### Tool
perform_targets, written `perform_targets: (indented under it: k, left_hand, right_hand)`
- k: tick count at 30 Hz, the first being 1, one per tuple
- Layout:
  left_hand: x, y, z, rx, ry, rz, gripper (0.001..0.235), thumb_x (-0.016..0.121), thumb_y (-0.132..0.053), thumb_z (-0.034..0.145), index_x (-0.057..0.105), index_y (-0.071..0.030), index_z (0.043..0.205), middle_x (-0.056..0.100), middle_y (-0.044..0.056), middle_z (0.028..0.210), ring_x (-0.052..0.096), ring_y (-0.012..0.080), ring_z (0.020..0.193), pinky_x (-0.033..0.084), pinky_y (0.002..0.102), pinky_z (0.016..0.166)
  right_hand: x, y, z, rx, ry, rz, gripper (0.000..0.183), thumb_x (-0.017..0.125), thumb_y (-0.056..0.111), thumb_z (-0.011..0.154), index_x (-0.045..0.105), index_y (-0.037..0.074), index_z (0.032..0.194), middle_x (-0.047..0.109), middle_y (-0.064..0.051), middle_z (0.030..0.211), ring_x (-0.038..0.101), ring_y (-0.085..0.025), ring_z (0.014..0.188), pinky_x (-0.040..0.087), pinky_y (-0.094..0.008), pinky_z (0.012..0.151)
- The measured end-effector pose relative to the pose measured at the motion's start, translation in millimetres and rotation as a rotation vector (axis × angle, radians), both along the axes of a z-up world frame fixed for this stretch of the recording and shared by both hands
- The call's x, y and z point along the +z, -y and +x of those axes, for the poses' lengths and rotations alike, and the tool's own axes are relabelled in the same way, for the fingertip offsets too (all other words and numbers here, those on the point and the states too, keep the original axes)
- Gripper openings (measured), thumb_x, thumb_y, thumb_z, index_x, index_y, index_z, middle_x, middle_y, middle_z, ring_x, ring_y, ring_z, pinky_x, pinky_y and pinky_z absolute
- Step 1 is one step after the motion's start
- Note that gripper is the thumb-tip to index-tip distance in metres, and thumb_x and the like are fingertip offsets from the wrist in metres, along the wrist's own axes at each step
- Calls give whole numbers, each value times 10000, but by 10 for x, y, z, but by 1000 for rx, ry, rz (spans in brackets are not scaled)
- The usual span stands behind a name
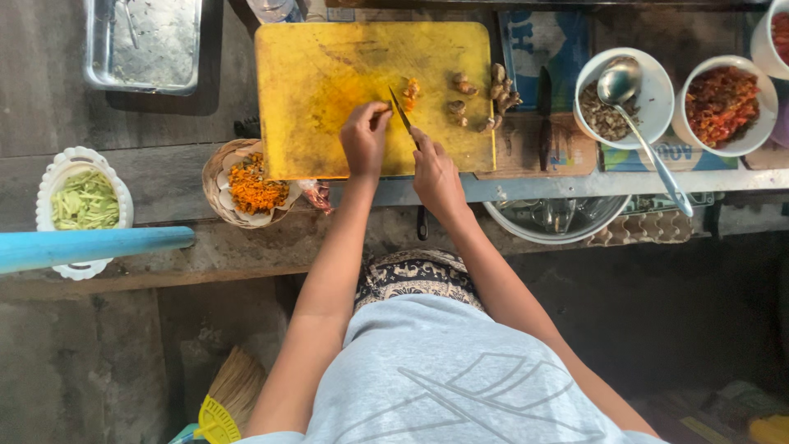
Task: The person scrapes chopped turmeric from a cutting board into a basket using a knife and slices turmeric pieces on the cutting board.
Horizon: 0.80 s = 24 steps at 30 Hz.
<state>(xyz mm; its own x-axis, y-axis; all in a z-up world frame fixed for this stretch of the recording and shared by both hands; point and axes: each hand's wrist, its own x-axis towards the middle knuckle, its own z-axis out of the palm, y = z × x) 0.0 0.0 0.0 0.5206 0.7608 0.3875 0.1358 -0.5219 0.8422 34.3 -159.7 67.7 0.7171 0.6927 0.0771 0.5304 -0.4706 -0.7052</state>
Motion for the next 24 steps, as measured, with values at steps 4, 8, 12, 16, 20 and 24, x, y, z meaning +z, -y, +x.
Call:
perform_targets:
  k: [4, 8, 12, 16, 20, 24]
  left_hand:
    - [35, 13, -9, -19, 64, 27, 103, 778, -45, 882, 744, -6, 972, 721, 134, 1031, 735, 272, 823, 588, 345, 730]
    - [-14, 12, 22, -17, 83, 49, 84, 777, -26, 907, 743, 1, 979, 728, 132, 1065, 748, 269, 860, 599, 339, 746]
    - [-85, -14, 64, -43, 55, 37, 83, 773, -6, 891, 710, 20, 937, 740, 131, 1036, 750, 266, 870, 612, 336, 760]
    - [-106, -15, 55, -39, 51, 96, 89, 769, 15, 877, 698, 26, 930, 739, 140, 1036, 741, 291, 897, 603, 352, 775]
    - [-104, -43, 63, -48, 45, 102, 93, 767, 18, 861, 689, 24, 911, 737, 138, 1043, 744, 300, 919, 601, 356, 792]
    - [-77, -36, 77, -81, 52, -32, 74, 747, 17, 880, 688, 35, 920, 734, 138, 1039, 758, 264, 870, 616, 333, 765]
  right_hand:
    - [-42, -19, -37, 21, 7, -41, 461, 514, 80, 1032, 449, 121, 1486, 648, -287, 1103, 628, -542, 913, 497, -613, 774]
    - [-83, -20, -24, 16, 21, -39, 500, 518, 75, 1031, 438, 142, 1519, 640, -286, 1062, 629, -535, 884, 503, -610, 769]
    - [-106, -33, -25, 28, 30, -35, 533, 535, 68, 1023, 426, 156, 1537, 646, -277, 1057, 630, -530, 887, 513, -601, 764]
    - [-112, -24, 13, 31, 52, 41, 495, 555, 29, 1006, 505, 105, 1493, 654, -280, 986, 637, -510, 856, 512, -573, 748]
    - [-150, -29, 69, 47, 86, 146, 446, 569, 5, 995, 574, 77, 1434, 674, -265, 952, 659, -473, 849, 522, -538, 750]
    - [-216, -87, 67, 40, 82, 112, 466, 580, 2, 986, 571, 78, 1446, 660, -271, 910, 648, -478, 822, 514, -549, 737]
